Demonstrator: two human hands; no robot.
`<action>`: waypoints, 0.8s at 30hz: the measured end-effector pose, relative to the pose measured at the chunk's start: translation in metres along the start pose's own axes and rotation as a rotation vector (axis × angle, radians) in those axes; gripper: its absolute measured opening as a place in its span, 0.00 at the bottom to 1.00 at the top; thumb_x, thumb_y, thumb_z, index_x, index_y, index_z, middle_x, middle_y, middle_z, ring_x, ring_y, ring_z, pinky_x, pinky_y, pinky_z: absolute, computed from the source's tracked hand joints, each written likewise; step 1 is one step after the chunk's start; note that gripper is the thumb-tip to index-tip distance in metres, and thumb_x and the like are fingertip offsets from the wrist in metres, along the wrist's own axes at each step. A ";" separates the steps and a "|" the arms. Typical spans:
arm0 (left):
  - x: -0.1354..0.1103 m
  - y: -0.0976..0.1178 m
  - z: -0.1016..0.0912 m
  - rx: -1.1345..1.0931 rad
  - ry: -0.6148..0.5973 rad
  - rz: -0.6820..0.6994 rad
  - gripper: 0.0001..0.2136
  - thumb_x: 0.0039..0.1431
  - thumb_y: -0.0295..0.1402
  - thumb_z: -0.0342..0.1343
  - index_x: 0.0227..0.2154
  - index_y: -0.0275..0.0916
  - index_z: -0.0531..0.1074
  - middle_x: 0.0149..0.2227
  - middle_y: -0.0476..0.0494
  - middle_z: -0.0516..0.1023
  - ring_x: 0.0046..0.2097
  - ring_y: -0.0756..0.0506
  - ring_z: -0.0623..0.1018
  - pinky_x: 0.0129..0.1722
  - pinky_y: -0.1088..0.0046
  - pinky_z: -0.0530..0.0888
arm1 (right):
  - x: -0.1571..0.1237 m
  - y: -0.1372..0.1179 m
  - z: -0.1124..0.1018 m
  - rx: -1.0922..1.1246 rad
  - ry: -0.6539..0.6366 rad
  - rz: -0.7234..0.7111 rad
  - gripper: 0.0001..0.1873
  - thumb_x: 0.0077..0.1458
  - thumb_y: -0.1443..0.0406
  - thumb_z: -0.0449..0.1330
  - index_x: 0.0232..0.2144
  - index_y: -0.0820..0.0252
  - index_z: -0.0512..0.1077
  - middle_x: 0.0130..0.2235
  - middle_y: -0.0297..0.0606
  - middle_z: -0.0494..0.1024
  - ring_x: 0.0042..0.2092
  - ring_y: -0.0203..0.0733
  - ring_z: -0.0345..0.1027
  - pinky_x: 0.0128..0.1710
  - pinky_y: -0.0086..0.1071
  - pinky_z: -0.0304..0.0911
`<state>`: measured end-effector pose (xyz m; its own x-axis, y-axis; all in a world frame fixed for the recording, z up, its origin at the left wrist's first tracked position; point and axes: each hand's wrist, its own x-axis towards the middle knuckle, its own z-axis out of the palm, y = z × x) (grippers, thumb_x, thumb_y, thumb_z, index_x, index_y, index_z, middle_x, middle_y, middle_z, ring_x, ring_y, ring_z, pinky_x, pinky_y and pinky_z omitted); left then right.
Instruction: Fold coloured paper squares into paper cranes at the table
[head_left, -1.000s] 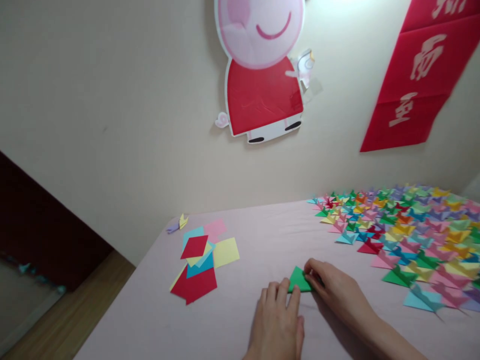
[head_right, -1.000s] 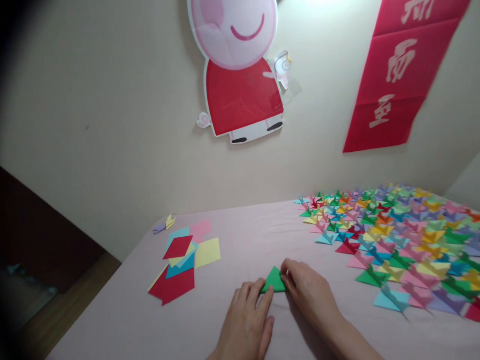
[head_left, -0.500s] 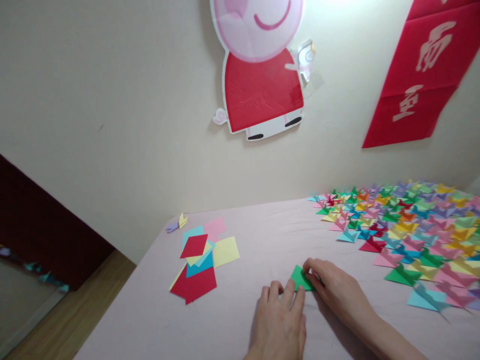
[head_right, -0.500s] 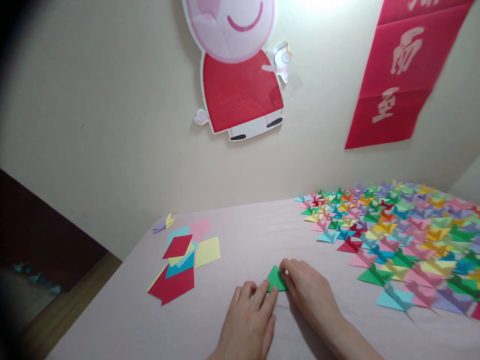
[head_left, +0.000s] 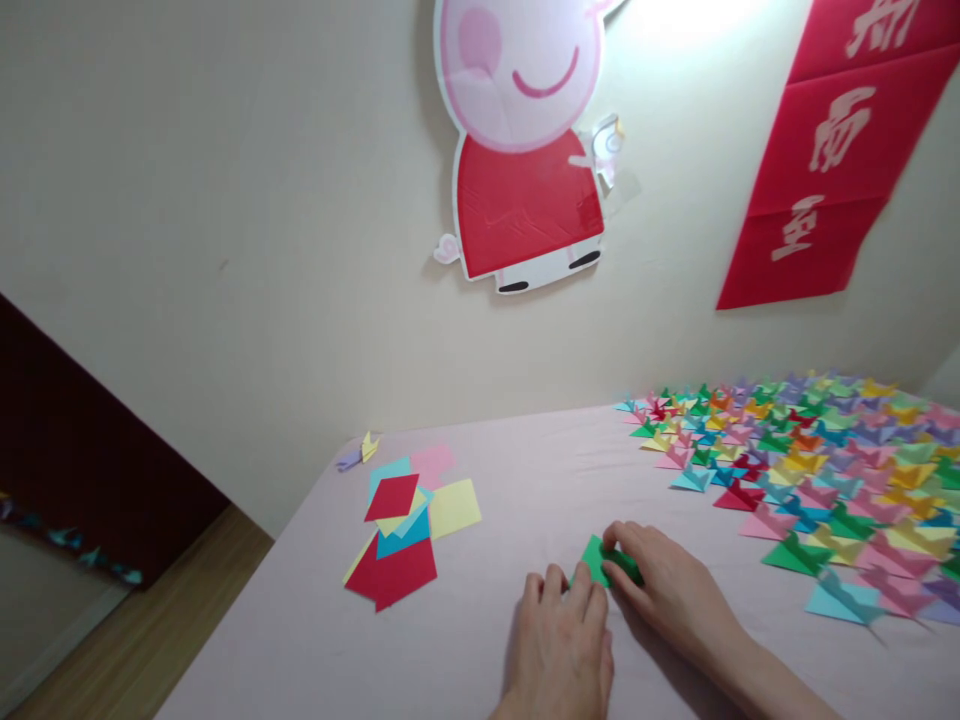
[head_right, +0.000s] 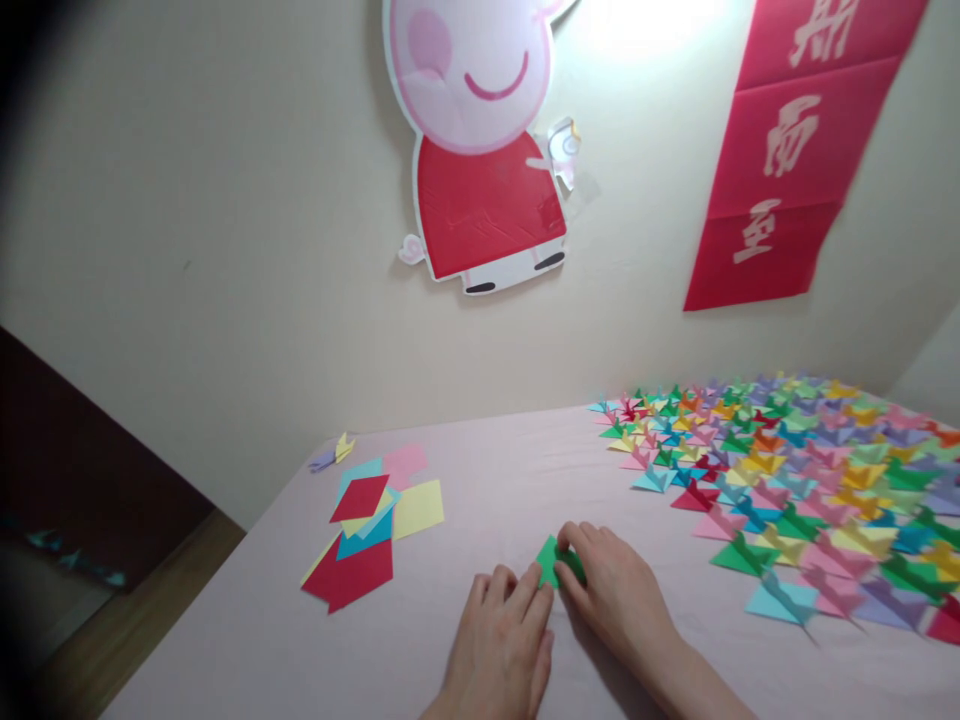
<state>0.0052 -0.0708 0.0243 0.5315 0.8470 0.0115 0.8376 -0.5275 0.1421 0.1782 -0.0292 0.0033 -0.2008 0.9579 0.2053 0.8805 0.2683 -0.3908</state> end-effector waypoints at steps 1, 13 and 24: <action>0.000 0.000 0.001 -0.006 0.006 -0.003 0.19 0.67 0.39 0.46 0.57 0.39 0.67 0.60 0.43 0.68 0.51 0.35 0.70 0.51 0.52 0.69 | -0.001 -0.002 0.000 -0.003 0.002 0.006 0.03 0.55 0.64 0.55 0.34 0.54 0.68 0.34 0.36 0.76 0.37 0.46 0.70 0.36 0.34 0.62; -0.003 0.001 0.000 -0.033 0.044 -0.035 0.15 0.67 0.38 0.46 0.52 0.40 0.70 0.58 0.43 0.70 0.53 0.37 0.69 0.55 0.51 0.66 | -0.006 -0.001 0.003 0.090 0.052 0.046 0.09 0.48 0.68 0.57 0.34 0.55 0.70 0.39 0.38 0.75 0.42 0.48 0.67 0.42 0.38 0.58; -0.005 0.004 -0.004 -0.100 0.052 -0.079 0.12 0.65 0.35 0.49 0.49 0.42 0.69 0.57 0.44 0.70 0.55 0.38 0.67 0.57 0.52 0.63 | -0.008 0.029 -0.003 0.077 0.046 0.097 0.14 0.44 0.70 0.54 0.34 0.53 0.72 0.38 0.38 0.76 0.41 0.49 0.66 0.40 0.37 0.56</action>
<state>0.0050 -0.0772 0.0285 0.4551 0.8892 0.0469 0.8583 -0.4521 0.2428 0.2070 -0.0296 -0.0067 -0.0948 0.9744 0.2038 0.8587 0.1836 -0.4784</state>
